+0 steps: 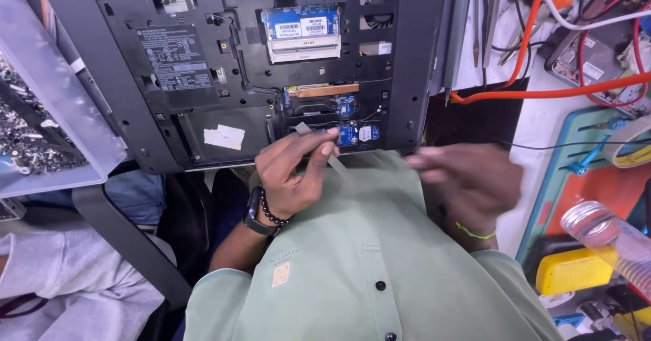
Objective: Disassembling a laptop by prying open the casing and disconnecting internal components
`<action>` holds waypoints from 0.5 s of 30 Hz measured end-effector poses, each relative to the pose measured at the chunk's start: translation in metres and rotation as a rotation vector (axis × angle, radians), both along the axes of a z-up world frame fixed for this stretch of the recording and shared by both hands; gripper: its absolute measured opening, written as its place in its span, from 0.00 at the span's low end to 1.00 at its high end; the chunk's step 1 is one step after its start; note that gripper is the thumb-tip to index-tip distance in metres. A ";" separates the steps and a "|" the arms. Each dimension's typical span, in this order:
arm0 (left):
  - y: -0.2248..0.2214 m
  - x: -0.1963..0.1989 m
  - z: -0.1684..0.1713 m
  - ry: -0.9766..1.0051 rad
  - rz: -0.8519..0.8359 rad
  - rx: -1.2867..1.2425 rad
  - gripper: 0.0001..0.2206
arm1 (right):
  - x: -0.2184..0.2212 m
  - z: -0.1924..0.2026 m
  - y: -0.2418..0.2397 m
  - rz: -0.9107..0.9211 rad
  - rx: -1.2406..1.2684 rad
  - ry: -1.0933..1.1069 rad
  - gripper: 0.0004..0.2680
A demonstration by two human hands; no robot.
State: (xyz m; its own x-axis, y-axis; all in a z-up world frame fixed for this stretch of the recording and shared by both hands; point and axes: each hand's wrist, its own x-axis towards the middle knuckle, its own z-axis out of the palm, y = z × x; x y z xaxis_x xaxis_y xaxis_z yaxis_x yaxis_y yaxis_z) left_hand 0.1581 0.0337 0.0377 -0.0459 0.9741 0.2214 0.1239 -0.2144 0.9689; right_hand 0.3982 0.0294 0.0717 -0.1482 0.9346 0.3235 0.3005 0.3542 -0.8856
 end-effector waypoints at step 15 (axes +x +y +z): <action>-0.003 -0.011 -0.011 -0.067 0.018 -0.151 0.05 | 0.027 -0.030 0.091 -0.159 -0.012 -0.700 0.12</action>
State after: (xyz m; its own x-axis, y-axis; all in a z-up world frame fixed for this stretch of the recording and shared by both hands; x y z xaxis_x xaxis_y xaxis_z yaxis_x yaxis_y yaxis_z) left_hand 0.1468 0.0310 0.0268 -0.0735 0.9950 0.0680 0.0608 -0.0636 0.9961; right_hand 0.4250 0.1201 0.0416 -0.1789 0.9649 0.1922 0.8468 0.2505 -0.4692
